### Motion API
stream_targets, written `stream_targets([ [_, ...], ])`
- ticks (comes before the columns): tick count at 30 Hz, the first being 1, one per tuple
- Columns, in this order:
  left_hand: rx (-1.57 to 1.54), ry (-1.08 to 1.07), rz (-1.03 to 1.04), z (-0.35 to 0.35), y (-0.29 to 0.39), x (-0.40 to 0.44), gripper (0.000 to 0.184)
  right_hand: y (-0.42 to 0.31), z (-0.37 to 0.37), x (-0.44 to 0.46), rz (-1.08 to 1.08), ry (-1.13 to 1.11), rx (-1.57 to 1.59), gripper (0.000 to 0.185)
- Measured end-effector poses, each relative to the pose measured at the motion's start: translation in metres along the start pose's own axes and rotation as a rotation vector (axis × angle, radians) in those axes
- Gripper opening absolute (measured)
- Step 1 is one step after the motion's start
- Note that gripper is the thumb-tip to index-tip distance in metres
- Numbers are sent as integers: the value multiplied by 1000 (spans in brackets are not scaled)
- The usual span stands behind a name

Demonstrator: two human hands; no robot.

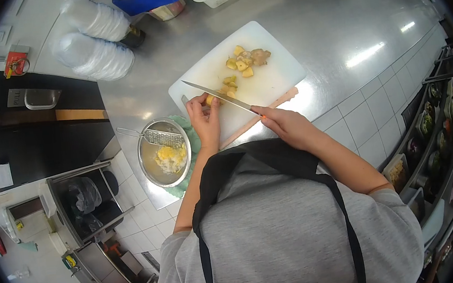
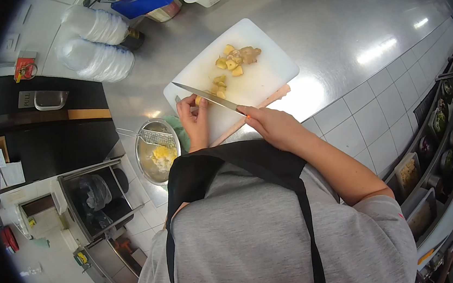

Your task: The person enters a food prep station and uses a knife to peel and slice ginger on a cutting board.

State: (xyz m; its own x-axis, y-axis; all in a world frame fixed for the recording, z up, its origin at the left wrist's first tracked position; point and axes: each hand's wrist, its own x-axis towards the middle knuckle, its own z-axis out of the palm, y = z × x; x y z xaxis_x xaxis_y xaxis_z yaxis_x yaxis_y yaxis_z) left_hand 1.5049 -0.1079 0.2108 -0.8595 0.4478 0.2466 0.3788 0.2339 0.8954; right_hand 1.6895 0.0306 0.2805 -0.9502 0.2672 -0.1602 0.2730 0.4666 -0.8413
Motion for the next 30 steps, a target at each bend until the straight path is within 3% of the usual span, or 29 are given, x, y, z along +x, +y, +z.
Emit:
stream_targets([
  [13,-10,-15,16,-2,-12,2,21,-15,3,-19,73,31,-264,38],
  [16,-5,-20,23,-3,-10,2,21,-4,13,-9,-27,117,-242,38],
  [25,-53,-42,9,-6,-4,1,21,16,18,23,-112,71,-65,36],
  [30,-92,-88,18,-10,-9,2,22,-2,3,-8,-17,12,-92,37],
])
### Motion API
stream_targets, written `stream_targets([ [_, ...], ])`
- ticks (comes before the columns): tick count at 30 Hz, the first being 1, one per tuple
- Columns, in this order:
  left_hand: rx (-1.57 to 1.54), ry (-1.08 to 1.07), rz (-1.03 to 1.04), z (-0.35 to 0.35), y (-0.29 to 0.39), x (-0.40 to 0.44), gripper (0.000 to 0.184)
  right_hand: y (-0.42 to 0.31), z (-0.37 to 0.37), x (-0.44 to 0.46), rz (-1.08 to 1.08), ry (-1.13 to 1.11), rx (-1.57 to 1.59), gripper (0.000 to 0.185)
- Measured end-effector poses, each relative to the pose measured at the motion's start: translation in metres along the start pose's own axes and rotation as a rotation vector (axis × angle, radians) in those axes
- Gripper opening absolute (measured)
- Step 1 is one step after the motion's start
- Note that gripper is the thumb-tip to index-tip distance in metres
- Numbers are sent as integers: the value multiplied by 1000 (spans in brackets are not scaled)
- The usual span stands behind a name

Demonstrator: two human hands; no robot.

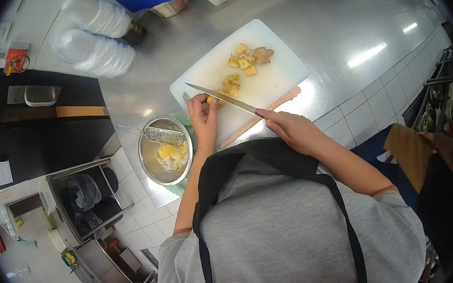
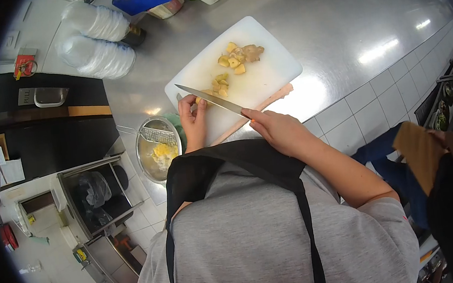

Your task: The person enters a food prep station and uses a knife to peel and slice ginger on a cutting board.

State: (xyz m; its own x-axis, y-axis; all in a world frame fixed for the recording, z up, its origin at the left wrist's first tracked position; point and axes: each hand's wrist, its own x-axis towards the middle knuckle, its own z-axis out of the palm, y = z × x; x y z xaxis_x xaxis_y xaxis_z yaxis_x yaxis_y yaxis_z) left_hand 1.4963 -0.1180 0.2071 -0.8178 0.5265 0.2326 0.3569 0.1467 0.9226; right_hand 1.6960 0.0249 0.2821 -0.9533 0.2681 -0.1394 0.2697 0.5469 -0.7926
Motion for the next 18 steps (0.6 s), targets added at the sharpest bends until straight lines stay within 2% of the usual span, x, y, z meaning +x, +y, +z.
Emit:
stream_targets([
  [8,22,-59,-3,-9,-2,0,23,-13,1,-5,80,5,-104,38],
  [14,176,-90,130,-9,-2,0,23,-5,-1,-11,80,5,-42,38],
  [18,26,-35,1,-2,9,-2,21,0,2,-11,58,20,-23,37],
])
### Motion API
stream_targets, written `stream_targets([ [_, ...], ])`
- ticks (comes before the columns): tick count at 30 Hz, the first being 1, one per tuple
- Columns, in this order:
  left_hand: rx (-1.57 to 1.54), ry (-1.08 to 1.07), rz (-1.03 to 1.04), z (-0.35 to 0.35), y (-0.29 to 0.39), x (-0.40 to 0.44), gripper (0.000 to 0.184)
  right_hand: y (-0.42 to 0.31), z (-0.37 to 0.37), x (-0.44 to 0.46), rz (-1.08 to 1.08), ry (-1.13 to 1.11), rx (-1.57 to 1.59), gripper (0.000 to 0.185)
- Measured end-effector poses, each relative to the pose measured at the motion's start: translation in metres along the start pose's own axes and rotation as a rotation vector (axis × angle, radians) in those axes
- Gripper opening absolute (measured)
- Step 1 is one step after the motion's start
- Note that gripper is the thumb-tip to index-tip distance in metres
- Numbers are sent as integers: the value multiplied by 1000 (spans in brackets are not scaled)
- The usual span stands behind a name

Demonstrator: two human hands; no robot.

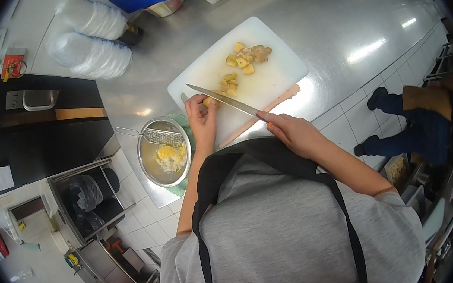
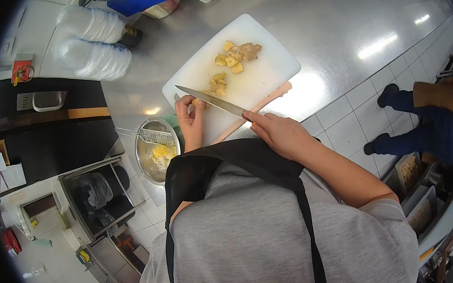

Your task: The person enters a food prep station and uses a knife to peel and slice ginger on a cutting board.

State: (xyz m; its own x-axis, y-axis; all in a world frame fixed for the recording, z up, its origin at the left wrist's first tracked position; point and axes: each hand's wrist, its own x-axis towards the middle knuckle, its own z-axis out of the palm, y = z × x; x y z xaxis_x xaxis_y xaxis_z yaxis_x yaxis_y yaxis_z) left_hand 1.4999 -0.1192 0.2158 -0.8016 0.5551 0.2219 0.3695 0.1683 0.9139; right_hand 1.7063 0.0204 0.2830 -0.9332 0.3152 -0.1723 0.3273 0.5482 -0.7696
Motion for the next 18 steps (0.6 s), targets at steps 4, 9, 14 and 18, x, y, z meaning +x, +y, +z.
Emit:
stream_targets([
  [4,-12,45,-56,4,4,2,24,-1,-3,1,18,-33,1,37],
  [9,-18,95,-55,5,0,0,25,-6,5,17,15,-46,-6,36],
  [14,-74,113,-31,4,3,-5,24,13,22,41,-86,17,35,36],
  [18,-183,147,-138,3,-16,-12,27,4,7,23,-85,-20,48,36],
])
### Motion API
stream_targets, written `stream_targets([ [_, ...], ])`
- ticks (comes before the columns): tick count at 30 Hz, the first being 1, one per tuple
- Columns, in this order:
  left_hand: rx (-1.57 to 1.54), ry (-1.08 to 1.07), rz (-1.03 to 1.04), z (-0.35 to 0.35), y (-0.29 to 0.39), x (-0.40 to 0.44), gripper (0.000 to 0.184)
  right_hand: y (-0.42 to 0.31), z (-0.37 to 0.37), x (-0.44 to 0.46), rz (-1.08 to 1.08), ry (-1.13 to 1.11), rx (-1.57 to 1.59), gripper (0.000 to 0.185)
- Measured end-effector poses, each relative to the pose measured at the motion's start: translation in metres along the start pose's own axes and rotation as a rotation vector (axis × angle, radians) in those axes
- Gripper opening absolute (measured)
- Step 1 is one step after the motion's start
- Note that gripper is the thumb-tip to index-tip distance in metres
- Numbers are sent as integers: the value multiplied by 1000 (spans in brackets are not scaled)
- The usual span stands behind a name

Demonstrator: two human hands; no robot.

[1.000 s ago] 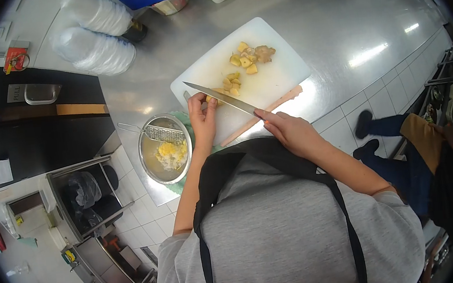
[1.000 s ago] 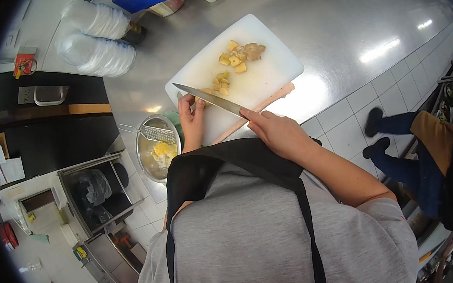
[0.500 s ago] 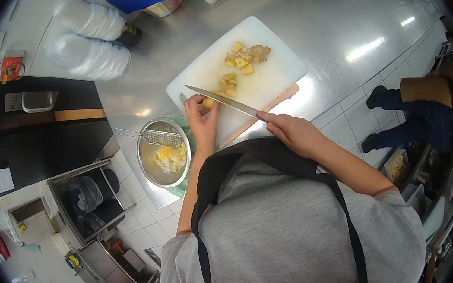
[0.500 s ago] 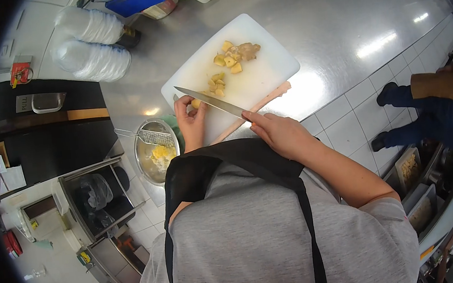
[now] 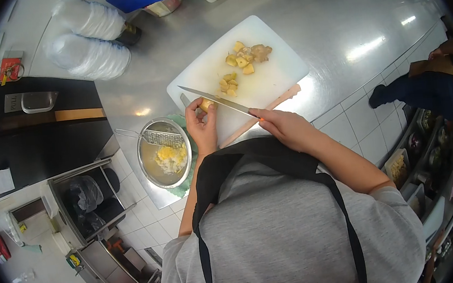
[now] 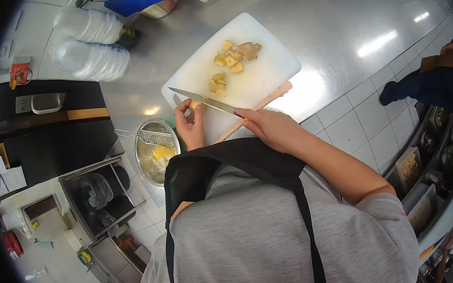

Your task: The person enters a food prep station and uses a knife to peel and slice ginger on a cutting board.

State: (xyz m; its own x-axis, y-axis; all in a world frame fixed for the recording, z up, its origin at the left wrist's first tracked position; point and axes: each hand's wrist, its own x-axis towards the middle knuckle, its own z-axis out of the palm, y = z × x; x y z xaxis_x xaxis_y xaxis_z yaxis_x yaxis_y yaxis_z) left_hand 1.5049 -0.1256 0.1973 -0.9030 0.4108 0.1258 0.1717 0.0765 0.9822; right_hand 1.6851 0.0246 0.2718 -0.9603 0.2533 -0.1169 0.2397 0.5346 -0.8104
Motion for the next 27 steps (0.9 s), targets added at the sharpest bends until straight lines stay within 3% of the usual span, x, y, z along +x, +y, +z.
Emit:
stream_targets([
  [7,-65,8,-30,-2,-7,-1,28,-17,-12,-17,128,-75,-126,37],
  [14,20,-54,24,-5,-6,-1,29,0,6,19,37,26,-173,36],
  [16,136,-74,159,-4,-1,0,33,2,2,23,46,32,-114,37],
  [20,376,-117,225,-4,14,2,36,11,-11,8,74,70,-85,37],
  [22,22,-100,-173,-1,23,9,37,15,-20,-1,75,72,-30,38],
  [23,21,-101,-172,2,31,9,37,15,-23,-5,76,74,-31,38],
  [25,-411,-67,-356,13,46,7,36,16,-26,-12,148,55,-7,38],
  [27,-425,-101,-323,21,46,5,38,19,-25,-16,124,87,5,39],
])
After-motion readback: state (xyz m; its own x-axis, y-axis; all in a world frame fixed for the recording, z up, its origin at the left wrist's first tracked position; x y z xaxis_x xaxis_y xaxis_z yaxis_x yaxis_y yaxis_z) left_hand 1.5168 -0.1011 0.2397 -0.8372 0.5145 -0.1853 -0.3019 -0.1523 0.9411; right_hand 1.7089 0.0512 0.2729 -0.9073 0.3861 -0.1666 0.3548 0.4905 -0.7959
